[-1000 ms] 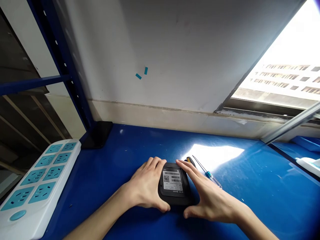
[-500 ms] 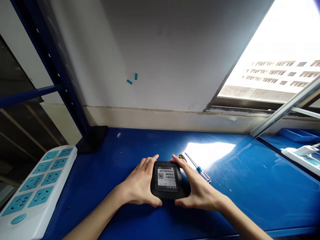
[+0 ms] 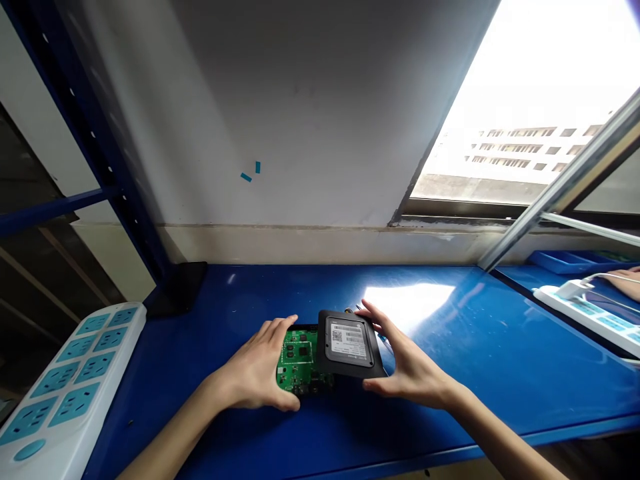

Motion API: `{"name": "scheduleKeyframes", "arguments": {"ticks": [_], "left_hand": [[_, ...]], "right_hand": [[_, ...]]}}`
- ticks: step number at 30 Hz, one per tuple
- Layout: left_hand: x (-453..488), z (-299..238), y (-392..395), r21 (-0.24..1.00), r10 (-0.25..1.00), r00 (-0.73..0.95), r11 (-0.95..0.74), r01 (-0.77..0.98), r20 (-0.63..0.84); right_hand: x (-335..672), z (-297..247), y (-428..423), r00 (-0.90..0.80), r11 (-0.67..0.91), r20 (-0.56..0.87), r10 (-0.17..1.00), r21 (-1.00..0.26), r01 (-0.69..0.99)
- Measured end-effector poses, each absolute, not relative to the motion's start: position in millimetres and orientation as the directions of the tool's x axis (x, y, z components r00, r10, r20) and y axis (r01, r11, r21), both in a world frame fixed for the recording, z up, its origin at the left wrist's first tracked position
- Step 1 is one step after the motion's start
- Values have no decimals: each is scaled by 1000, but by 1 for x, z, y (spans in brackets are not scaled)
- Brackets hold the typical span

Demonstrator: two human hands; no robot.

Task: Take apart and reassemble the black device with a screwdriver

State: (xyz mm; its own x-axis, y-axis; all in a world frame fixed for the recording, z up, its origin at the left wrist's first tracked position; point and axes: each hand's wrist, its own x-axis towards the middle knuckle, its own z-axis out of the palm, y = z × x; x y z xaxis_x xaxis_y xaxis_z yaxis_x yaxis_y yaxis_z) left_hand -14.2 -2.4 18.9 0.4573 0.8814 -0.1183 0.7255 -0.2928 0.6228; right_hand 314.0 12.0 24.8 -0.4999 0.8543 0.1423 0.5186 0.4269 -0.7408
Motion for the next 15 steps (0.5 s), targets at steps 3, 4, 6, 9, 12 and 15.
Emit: {"name": "scheduleKeyframes", "arguments": {"ticks": [3,4,6,9,12,15], "left_hand": [[-31,23,-11,614,898,425,-272,741,-114],[-37,25,-13,614,902,418,-268,742,-111],[-49,30,-18,614,909,399,-247,749,-120],[-67,35,-23,582,920,358,-205,787,-160],[-84,36,-26,556,937,320,-194,808,-138],[-96,35,-28,561,947,293,-175,809,-128]], "right_hand": [[311,21,12,-502,410,122,856,-751,517],[310,21,11,-504,407,117,856,-752,518],[307,20,11,-511,410,110,852,-748,522],[304,20,12,-526,419,99,845,-734,534],[302,21,15,-527,411,79,846,-726,551],[300,22,16,-529,410,72,845,-722,557]]}}
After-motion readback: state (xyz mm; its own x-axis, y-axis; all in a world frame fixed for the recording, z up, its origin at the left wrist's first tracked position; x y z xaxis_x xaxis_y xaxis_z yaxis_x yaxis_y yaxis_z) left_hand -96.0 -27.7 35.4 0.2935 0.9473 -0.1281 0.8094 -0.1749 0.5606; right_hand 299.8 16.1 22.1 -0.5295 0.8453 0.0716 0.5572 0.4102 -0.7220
